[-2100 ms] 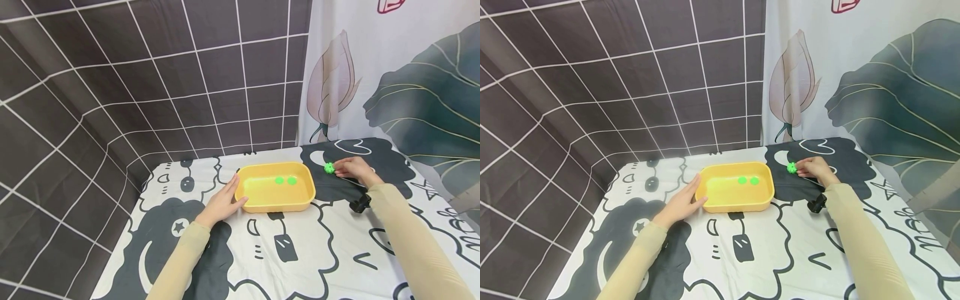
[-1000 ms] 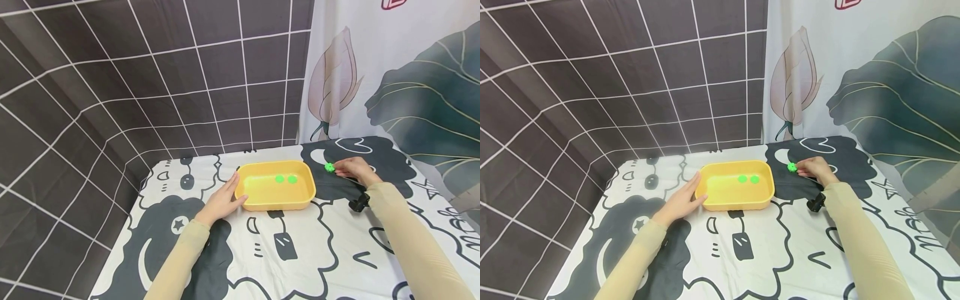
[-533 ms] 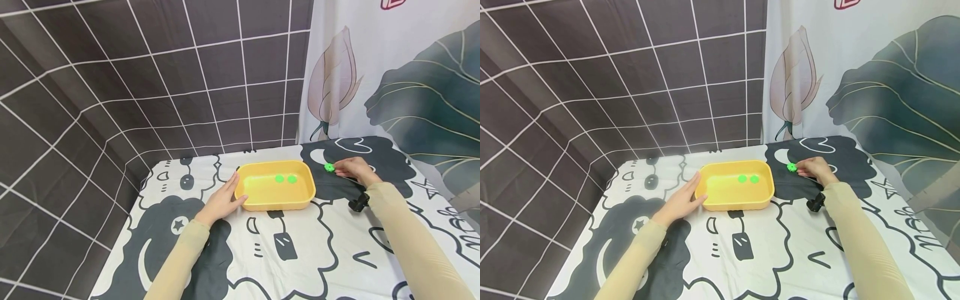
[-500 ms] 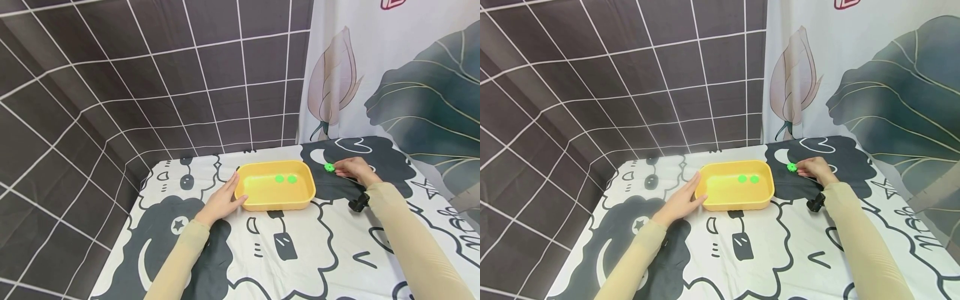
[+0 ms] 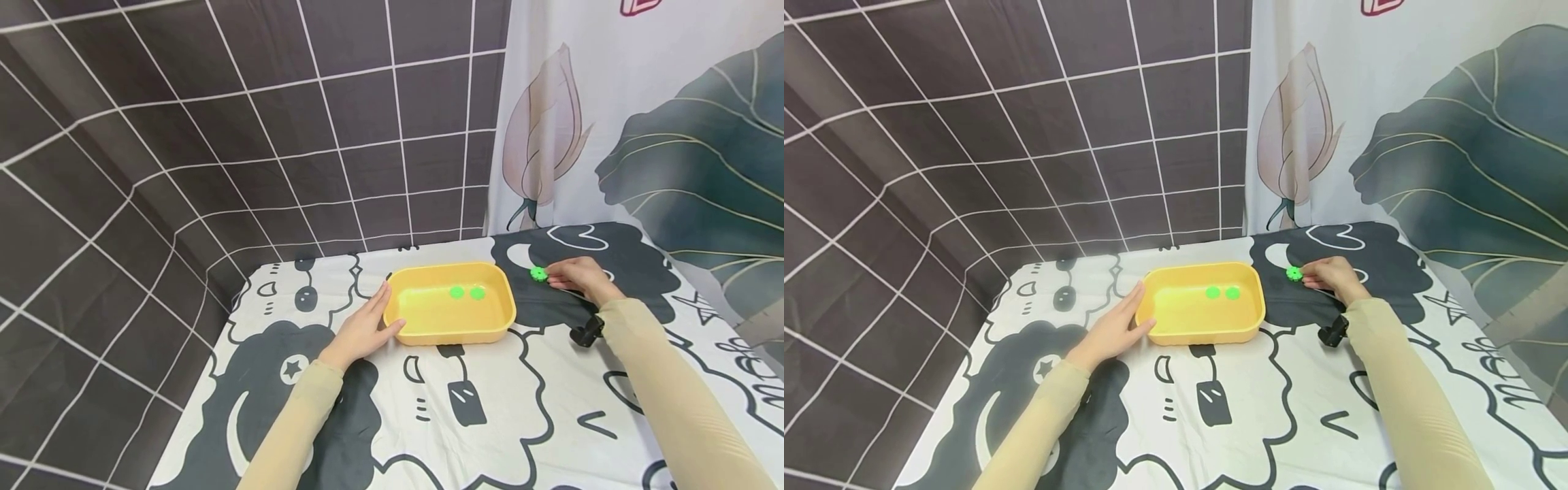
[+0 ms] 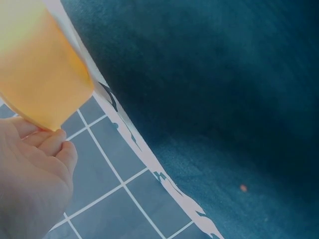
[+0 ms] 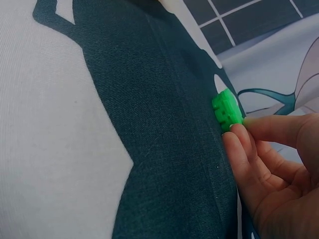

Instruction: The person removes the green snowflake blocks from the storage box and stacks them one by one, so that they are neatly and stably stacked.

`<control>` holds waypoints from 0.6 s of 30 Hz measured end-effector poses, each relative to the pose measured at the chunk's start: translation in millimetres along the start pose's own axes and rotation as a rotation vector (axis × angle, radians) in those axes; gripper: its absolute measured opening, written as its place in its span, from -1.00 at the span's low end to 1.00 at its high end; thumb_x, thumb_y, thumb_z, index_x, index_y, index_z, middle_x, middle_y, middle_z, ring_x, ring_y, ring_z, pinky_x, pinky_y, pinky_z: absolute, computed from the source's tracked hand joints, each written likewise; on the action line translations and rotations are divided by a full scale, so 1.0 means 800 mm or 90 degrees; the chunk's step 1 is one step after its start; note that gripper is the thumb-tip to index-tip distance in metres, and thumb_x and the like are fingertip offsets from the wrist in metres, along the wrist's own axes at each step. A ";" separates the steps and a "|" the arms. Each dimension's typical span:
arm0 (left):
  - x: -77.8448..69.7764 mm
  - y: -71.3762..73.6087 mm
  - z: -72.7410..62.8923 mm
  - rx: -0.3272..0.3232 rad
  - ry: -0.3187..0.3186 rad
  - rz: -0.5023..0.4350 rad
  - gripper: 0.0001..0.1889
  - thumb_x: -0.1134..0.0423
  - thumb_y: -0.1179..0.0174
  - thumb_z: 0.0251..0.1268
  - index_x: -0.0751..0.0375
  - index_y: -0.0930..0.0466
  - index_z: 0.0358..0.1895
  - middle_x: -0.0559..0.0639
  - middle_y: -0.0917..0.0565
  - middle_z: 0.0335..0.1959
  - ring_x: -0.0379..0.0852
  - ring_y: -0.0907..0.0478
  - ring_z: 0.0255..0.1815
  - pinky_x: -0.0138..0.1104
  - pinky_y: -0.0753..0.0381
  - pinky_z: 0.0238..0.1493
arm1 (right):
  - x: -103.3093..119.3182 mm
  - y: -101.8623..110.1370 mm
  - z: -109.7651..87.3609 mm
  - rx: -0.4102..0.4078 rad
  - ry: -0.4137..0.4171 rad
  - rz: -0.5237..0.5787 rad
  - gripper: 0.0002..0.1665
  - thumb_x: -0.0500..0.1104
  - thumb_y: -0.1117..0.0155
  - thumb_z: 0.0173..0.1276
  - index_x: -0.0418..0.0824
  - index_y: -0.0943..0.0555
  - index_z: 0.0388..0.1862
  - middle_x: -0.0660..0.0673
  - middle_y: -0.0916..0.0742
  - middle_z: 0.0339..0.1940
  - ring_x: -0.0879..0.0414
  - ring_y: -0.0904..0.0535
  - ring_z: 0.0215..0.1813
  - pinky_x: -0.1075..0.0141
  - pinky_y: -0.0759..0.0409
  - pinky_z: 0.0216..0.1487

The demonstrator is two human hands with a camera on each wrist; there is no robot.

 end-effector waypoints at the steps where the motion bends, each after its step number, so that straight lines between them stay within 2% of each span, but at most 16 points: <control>1: 0.000 0.000 0.000 0.000 0.000 -0.001 -0.11 -0.36 0.09 0.47 0.15 0.04 0.63 -0.10 0.06 0.65 -0.03 -0.07 0.60 -0.14 -0.19 0.52 | 0.000 0.000 0.000 0.000 -0.001 -0.001 -0.43 -0.30 -0.19 0.47 -0.67 -0.36 0.30 0.11 -0.74 -0.45 0.35 -0.69 -0.40 0.44 -0.70 -0.21; 11: 0.000 -0.002 -0.001 -0.003 -0.002 -0.004 -0.11 -0.36 0.09 0.46 0.15 0.04 0.63 -0.07 0.04 0.66 -0.03 -0.08 0.59 -0.13 -0.20 0.51 | -0.003 0.003 0.001 0.011 -0.001 0.002 -0.41 -0.30 -0.17 0.49 -0.67 -0.32 0.34 0.09 -0.74 -0.44 0.34 -0.70 -0.39 0.42 -0.71 -0.22; 18: 0.001 -0.002 0.000 -0.007 -0.008 0.001 -0.10 -0.37 0.10 0.46 0.15 0.04 0.63 -0.06 0.04 0.66 -0.03 -0.09 0.59 -0.13 -0.20 0.51 | 0.016 0.003 0.001 0.009 0.020 -0.032 -0.39 -0.29 -0.17 0.50 -0.68 -0.31 0.35 0.06 -0.75 -0.37 0.34 -0.70 -0.36 0.40 -0.71 -0.17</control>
Point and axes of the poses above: each hand's wrist, its own z-axis towards the middle knuckle, its own y-axis out of the back of the hand, x = y × z, the point moved 4 cm from there along z, towards the middle knuckle
